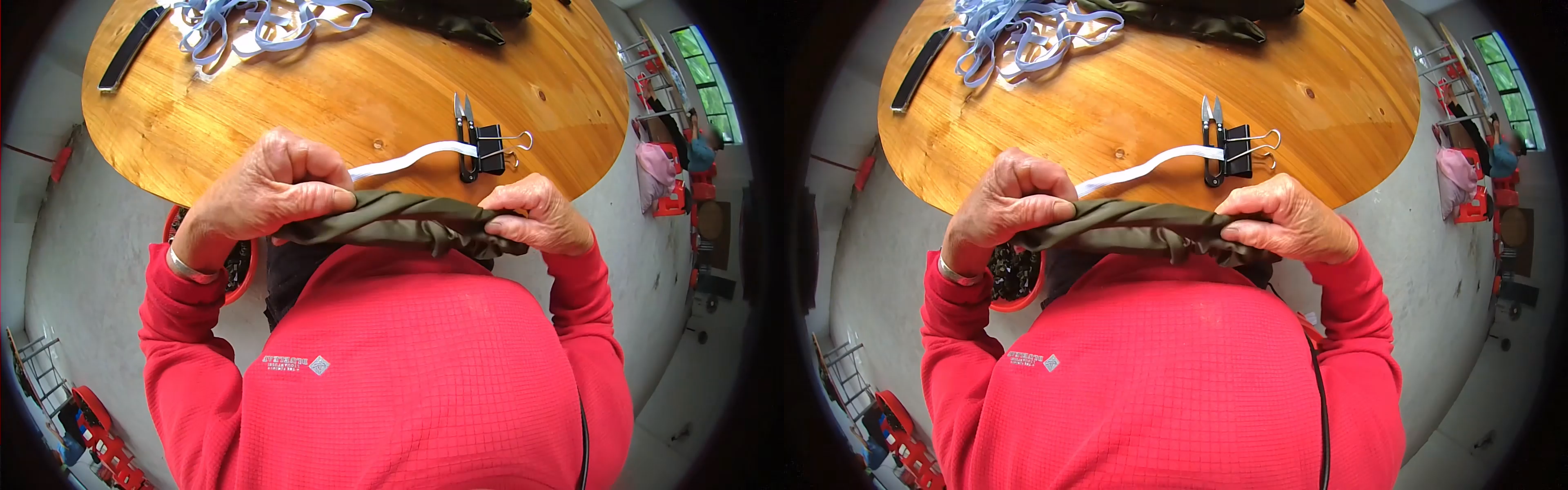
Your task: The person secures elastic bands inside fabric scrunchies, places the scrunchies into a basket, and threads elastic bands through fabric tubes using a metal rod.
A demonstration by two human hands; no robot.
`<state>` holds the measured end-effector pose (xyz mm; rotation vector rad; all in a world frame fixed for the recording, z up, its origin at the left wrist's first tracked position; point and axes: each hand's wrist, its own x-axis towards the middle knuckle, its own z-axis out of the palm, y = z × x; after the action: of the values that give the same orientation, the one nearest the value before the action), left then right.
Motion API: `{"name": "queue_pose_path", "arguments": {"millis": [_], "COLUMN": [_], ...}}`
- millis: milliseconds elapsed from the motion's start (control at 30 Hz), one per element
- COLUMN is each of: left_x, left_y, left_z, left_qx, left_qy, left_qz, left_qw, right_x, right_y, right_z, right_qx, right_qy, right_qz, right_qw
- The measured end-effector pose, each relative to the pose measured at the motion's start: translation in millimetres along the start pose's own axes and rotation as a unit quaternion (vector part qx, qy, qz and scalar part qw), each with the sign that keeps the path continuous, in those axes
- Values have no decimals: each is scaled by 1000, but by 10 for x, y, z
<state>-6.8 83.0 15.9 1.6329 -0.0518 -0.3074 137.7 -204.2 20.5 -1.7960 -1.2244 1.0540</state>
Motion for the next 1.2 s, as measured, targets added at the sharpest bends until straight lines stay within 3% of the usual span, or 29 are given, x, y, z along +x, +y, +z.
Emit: {"name": "queue_pose_path", "arguments": {"millis": [100, 133, 167, 233, 300, 333, 433, 467, 567, 633, 733, 833, 967, 1100, 1200], "left_x": [46, 44, 55, 108, 144, 154, 138, 121, 120, 156, 175, 117, 88, 96, 77], "left_y": [11, -8, 26, 134, 183, 194, 209, 192, 149, 124, 107, 69, -116, -45, -49], "left_z": [30, -15, 14, 96, 158, 171, 138, 133, 129, 144, 122, 125, 93, 56, 72], "left_qx": [-52, -47, -29, 7, 10, 10, -3, -7, -7, 5, -104, -162, -74, -133, -113], "left_qy": [20, 5, 6, 10, 8, 6, -30, -40, -69, -79, -73, -95, -50, -45, -47], "left_qz": [-29, -58, -52, -40, -38, -39, -42, -44, -40, -24, -39, -70, 11, -49, -29], "left_qw": [998, 997, 998, 999, 999, 999, 999, 998, 997, 997, 991, 980, 996, 989, 992], "right_x": [51, 64, 199, 275, 482, 499, 534, 488, 495, 504, 528, 438, 407, 419, 425], "right_y": [-84, -49, -231, -287, -370, -375, -403, -389, -393, -449, -486, -434, -392, -384, -401], "right_z": [78, 80, 110, 140, 221, 237, 245, 239, 260, 277, 295, 195, 182, 201, 230], "right_qx": [-153, -164, -209, -212, -203, -205, -30, -17, -33, -45, -72, -58, -96, -74, -80], "right_qy": [154, 156, 258, 270, 157, 178, 79, 77, 46, 52, 95, 74, 66, 74, 80], "right_qz": [-108, -135, -185, -185, -194, -214, -163, -127, -153, -137, -158, -104, -86, -73, -82], "right_qw": [970, 965, 925, 921, 947, 938, 983, 989, 987, 988, 980, 990, 990, 992, 990]}}
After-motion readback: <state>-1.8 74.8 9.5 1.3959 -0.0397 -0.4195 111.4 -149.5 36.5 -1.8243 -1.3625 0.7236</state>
